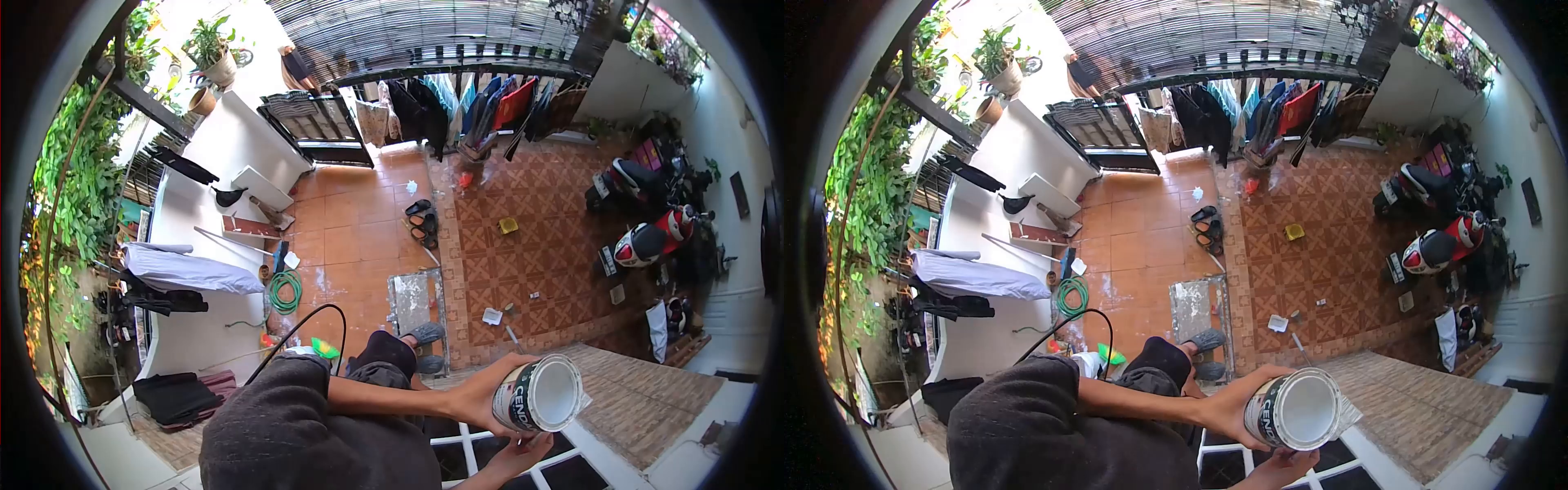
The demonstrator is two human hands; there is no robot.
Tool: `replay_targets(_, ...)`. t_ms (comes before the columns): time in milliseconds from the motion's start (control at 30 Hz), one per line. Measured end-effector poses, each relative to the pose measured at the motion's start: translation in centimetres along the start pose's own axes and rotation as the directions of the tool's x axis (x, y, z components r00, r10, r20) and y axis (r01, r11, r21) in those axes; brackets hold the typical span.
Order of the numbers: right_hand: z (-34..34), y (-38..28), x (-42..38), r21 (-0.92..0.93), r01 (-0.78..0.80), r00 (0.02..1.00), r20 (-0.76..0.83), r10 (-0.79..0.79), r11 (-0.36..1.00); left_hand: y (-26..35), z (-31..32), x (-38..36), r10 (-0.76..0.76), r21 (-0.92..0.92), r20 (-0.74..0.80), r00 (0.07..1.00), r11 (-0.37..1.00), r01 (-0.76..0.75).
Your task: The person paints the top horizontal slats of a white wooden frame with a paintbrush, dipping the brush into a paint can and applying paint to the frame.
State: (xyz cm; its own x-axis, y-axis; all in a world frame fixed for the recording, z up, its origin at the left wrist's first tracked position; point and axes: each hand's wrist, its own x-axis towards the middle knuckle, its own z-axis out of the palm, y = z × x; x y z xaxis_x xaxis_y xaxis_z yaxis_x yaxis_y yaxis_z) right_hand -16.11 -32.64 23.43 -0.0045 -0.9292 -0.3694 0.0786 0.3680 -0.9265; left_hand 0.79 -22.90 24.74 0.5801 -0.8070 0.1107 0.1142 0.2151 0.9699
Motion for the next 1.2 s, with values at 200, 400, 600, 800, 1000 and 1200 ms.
replay_targets(200, -5.4, 1.8, 1.2, 0.2, -0.222, 0.975, 0.064, 0.213, 0.954, 0.8, 0.2, -1.4, 0.091, 0.008, -0.043, 0.995, 0.996, -0.091)
replay_targets(400, -4.3, -0.1, 0.7, 0.218, -0.159, 0.984, 0.117, 0.136, 0.963, 1.1, 0.9, -1.9, 0.119, 0.001, -0.123, 0.985, 0.993, -0.12)
replay_targets(600, -3.2, -0.8, 2.5, 0.281, -0.188, 0.955, 0.276, 0.108, 0.941, 1.8, 0.9, -2.0, 0.121, 0.004, -0.185, 0.975, 0.993, -0.122)
replay_targets(800, -0.6, -3.2, 1.1, 0.342, -0.208, 0.95, 0.293, 0.106, 0.916, 0.4, 1.1, -2.2, 0.076, 0.004, -0.17, 0.983, 0.997, -0.076)
replay_targets(1000, -1.8, -5.3, -0.2, 0.207, -0.015, 0.995, 0.099, -0.006, 0.978, 0.4, 2.7, -0.9, 0.025, 0.021, -0.086, 0.996, 1.0, -0.024)
replay_targets(1200, -6.3, -6.6, -1.2, 0.189, 0.186, 0.975, -0.159, -0.157, 0.964, -0.5, 3.8, -0.4, -0.177, 0.055, 0.158, 0.971, 0.984, 0.17)
